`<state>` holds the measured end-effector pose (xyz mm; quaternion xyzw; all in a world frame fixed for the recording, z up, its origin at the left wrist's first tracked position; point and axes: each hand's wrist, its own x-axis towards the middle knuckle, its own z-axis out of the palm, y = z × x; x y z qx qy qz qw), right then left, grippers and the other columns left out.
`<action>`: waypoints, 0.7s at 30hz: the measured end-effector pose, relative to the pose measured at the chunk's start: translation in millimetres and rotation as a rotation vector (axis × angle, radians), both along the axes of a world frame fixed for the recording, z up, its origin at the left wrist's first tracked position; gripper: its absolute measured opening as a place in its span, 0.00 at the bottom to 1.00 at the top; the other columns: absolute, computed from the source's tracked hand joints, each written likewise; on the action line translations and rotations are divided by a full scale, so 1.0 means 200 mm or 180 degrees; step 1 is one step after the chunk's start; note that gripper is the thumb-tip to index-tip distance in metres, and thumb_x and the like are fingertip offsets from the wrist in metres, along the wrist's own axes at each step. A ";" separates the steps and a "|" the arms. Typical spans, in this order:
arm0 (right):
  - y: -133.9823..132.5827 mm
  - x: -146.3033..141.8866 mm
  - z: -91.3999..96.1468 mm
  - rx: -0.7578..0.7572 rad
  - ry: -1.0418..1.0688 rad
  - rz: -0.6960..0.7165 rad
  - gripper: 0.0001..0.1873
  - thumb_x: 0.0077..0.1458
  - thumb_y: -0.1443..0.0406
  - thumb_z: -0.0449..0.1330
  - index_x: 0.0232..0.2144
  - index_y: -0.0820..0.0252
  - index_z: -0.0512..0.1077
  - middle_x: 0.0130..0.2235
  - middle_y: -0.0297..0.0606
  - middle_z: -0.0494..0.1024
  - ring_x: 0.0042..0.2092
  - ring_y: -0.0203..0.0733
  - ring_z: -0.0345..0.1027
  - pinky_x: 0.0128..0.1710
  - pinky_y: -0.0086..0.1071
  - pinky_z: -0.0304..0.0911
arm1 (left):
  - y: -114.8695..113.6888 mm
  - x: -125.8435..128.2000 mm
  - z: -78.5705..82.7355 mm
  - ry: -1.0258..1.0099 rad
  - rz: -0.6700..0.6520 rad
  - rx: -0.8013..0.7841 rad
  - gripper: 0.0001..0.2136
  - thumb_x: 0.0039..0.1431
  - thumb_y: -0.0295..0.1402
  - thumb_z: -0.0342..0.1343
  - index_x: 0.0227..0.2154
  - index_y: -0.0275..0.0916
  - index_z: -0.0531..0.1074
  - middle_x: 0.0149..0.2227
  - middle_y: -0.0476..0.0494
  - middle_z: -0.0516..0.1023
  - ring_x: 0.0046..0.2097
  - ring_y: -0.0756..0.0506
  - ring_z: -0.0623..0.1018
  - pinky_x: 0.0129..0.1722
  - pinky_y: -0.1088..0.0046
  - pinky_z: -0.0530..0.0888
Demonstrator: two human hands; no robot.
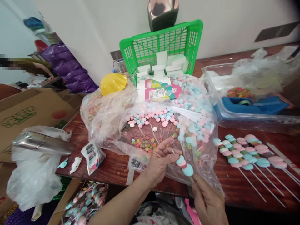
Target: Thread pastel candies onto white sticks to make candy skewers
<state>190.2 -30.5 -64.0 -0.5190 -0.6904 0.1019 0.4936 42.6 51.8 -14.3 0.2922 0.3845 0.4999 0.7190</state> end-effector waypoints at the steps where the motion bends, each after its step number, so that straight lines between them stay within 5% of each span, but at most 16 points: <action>1: 0.00 0.00 0.00 -0.0020 0.0041 0.0004 0.15 0.59 0.72 0.52 0.46 0.59 0.72 0.27 0.36 0.78 0.24 0.36 0.72 0.26 0.26 0.68 | -0.01 0.01 -0.01 -0.0064 0.0026 -0.0024 0.29 0.39 0.28 0.71 0.49 0.39 0.73 0.31 0.45 0.82 0.32 0.48 0.79 0.35 0.73 0.73; 6: 0.04 -0.02 0.00 -0.0001 0.0105 -0.0287 0.11 0.59 0.70 0.53 0.40 0.59 0.75 0.22 0.32 0.74 0.18 0.34 0.65 0.20 0.26 0.62 | -0.06 0.03 -0.04 -0.0221 0.0066 0.0006 0.31 0.38 0.28 0.72 0.49 0.42 0.73 0.32 0.44 0.83 0.33 0.47 0.80 0.38 0.70 0.74; 11: 0.11 -0.05 0.04 0.0208 0.0049 -0.0252 0.11 0.58 0.71 0.53 0.35 0.61 0.75 0.23 0.35 0.76 0.21 0.36 0.70 0.22 0.25 0.63 | -0.01 -0.03 -0.01 0.0152 -0.0232 0.0135 0.31 0.39 0.32 0.71 0.50 0.40 0.72 0.33 0.42 0.82 0.33 0.46 0.80 0.36 0.70 0.74; 14: 0.12 -0.04 0.04 0.0088 0.0246 -0.0300 0.10 0.59 0.70 0.53 0.35 0.62 0.76 0.25 0.35 0.77 0.23 0.36 0.70 0.24 0.24 0.65 | 0.17 -0.11 0.03 0.0903 -0.0694 0.0556 0.28 0.43 0.36 0.69 0.50 0.40 0.72 0.35 0.42 0.81 0.33 0.45 0.78 0.35 0.69 0.73; 18: 0.11 0.03 0.00 -0.0377 0.0724 -0.0490 0.10 0.59 0.65 0.55 0.33 0.62 0.76 0.20 0.30 0.71 0.19 0.34 0.64 0.19 0.21 0.62 | 0.56 -0.18 0.04 0.3182 -0.0509 0.2184 0.11 0.59 0.36 0.54 0.40 0.37 0.77 0.41 0.39 0.78 0.43 0.43 0.76 0.43 0.66 0.70; 21: 0.10 0.07 -0.04 -0.0456 0.0917 -0.0476 0.10 0.59 0.65 0.56 0.33 0.62 0.77 0.19 0.30 0.70 0.19 0.34 0.64 0.18 0.21 0.62 | 0.80 -0.18 0.01 0.4060 -0.1270 0.2882 0.07 0.56 0.30 0.53 0.30 0.37 0.76 0.35 0.41 0.77 0.40 0.42 0.74 0.44 0.65 0.68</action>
